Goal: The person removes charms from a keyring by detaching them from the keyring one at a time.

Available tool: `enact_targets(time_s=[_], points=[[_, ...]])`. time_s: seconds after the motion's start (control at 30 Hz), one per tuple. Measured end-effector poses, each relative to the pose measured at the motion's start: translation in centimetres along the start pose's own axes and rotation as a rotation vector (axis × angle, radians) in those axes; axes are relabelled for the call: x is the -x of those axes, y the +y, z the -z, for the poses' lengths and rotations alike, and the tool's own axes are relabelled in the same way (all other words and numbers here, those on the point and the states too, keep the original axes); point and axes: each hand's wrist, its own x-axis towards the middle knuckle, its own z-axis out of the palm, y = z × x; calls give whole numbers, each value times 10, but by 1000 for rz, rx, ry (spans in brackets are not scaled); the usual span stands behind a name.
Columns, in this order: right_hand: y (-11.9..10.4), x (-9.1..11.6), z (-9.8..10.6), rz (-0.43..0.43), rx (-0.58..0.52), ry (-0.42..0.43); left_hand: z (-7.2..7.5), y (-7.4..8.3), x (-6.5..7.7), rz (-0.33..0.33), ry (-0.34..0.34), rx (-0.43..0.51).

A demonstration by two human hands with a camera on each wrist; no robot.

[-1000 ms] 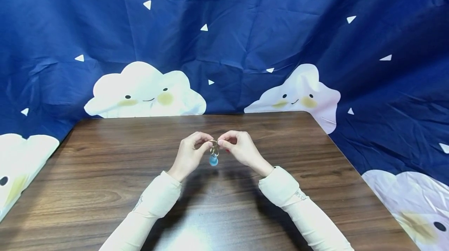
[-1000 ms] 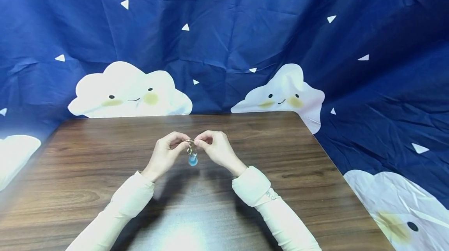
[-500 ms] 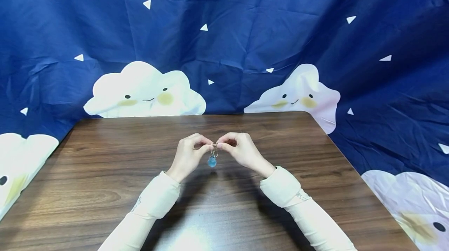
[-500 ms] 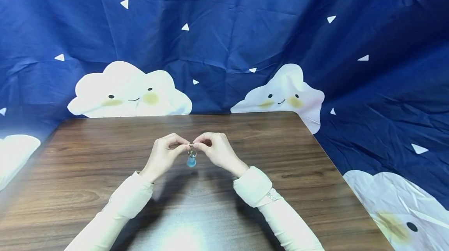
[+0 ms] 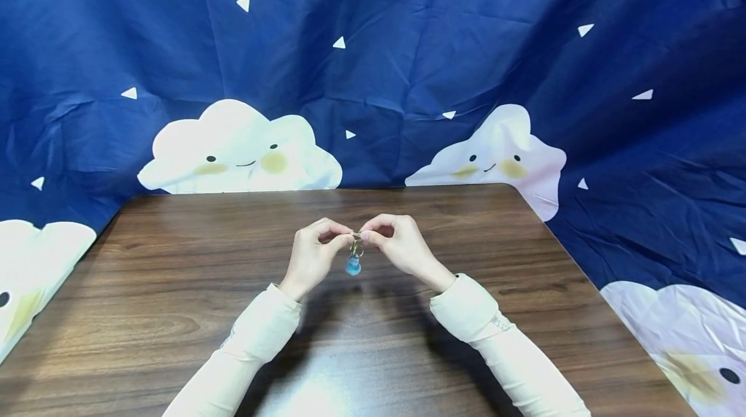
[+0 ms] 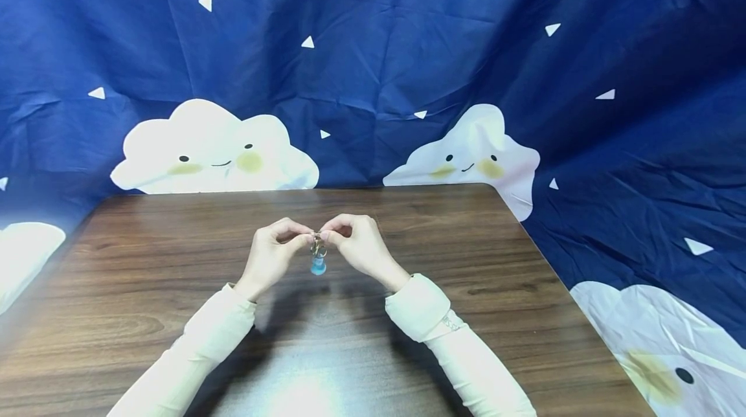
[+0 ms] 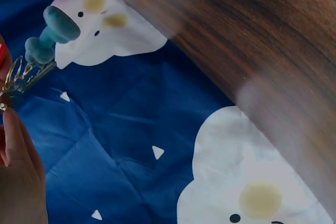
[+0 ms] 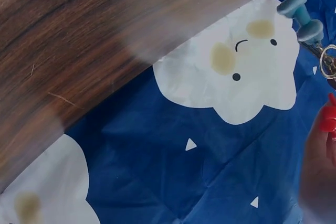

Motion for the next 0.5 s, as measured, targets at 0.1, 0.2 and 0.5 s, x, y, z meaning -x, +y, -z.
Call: enact_targets(time_s=[0.1,0.2,0.5], points=[[0,-1,-2,-14,-23,2,1,3,1,19,10,17],[1,-2,-3,-19,-32,3,0,-9,-1,32,21,59],[0,-2,-3,-21,-71,7,-1,-13,-1,156,31,218]])
